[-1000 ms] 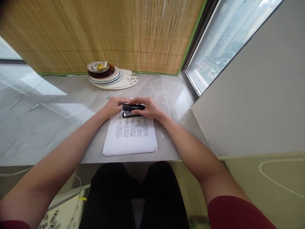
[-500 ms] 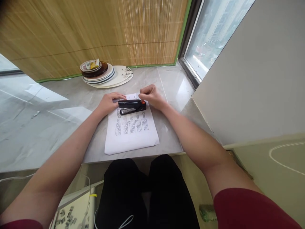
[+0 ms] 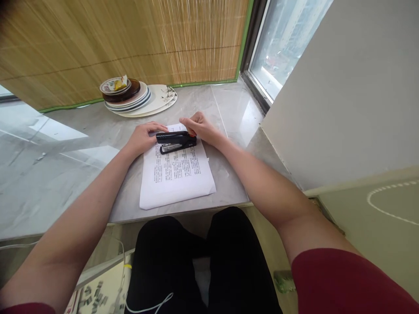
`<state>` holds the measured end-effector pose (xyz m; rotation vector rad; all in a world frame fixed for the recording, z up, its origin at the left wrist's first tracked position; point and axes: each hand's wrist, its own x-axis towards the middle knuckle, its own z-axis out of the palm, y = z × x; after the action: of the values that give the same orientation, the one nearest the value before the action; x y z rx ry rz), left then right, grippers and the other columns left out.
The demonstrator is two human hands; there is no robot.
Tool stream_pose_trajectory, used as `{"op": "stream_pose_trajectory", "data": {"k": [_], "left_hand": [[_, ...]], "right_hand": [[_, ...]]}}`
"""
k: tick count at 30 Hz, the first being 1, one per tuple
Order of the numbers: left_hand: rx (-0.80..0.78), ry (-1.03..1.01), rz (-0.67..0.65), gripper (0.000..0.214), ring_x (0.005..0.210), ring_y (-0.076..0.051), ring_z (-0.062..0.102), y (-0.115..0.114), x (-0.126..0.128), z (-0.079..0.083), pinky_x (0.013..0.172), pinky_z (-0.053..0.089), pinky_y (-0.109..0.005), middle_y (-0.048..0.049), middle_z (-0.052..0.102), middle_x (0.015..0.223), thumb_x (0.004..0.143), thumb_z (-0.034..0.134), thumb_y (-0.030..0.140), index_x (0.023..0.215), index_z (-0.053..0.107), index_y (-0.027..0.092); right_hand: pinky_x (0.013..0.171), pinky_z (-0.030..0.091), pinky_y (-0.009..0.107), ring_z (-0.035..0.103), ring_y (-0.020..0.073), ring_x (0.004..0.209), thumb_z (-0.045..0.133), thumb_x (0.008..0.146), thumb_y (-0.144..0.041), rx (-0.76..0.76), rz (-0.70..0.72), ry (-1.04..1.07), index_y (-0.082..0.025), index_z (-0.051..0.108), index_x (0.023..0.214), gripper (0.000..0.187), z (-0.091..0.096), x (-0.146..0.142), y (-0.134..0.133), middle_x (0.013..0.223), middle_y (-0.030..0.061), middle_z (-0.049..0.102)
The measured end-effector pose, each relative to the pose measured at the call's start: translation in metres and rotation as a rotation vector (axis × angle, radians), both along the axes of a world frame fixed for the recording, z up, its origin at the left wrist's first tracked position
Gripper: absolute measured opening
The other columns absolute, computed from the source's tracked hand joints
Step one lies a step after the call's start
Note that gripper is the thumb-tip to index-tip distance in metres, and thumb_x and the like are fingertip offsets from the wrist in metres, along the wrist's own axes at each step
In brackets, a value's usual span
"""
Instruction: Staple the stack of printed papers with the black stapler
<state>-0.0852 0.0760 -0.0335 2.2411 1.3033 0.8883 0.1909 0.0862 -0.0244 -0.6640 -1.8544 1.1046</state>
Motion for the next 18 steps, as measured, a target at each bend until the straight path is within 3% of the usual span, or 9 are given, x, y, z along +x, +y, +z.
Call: {"op": "stream_pose_trajectory", "data": {"k": [3, 11, 18], "left_hand": [[0.002, -0.003, 0.001, 0.026, 0.115, -0.025, 0.074, 0.0, 0.0, 0.0, 0.113, 0.054, -0.041, -0.0064, 0.082, 0.117, 0.083, 0.065, 0.02, 0.098, 0.086, 0.023], [-0.049, -0.03, 0.041, 0.022, 0.115, -0.025, 0.073, -0.002, 0.002, 0.003, 0.115, 0.053, -0.042, -0.0062, 0.082, 0.116, 0.082, 0.067, 0.02, 0.093, 0.086, 0.024], [-0.08, -0.061, 0.068, 0.015, 0.11, -0.025, 0.074, -0.004, 0.002, 0.006, 0.113, 0.053, -0.042, -0.0075, 0.082, 0.114, 0.083, 0.072, 0.023, 0.09, 0.085, 0.023]], "right_hand": [[0.049, 0.031, 0.029, 0.033, 0.0105, 0.049, 0.062, 0.097, -0.044, 0.004, -0.06, -0.023, -0.026, 0.036, 0.06, 0.049, -0.001, 0.0, 0.002, 0.044, -0.006, 0.031], [0.044, 0.027, 0.03, 0.021, 0.0109, 0.053, 0.071, 0.089, -0.032, 0.056, -0.131, -0.128, -0.025, 0.044, 0.065, 0.037, -0.013, -0.003, 0.011, 0.054, -0.0071, 0.02], [0.05, 0.033, 0.029, 0.032, 0.0122, 0.053, 0.062, 0.097, -0.045, 0.058, -0.222, 0.032, -0.023, 0.061, 0.072, 0.034, -0.005, 0.011, 0.01, 0.05, -0.0056, 0.031]]}}
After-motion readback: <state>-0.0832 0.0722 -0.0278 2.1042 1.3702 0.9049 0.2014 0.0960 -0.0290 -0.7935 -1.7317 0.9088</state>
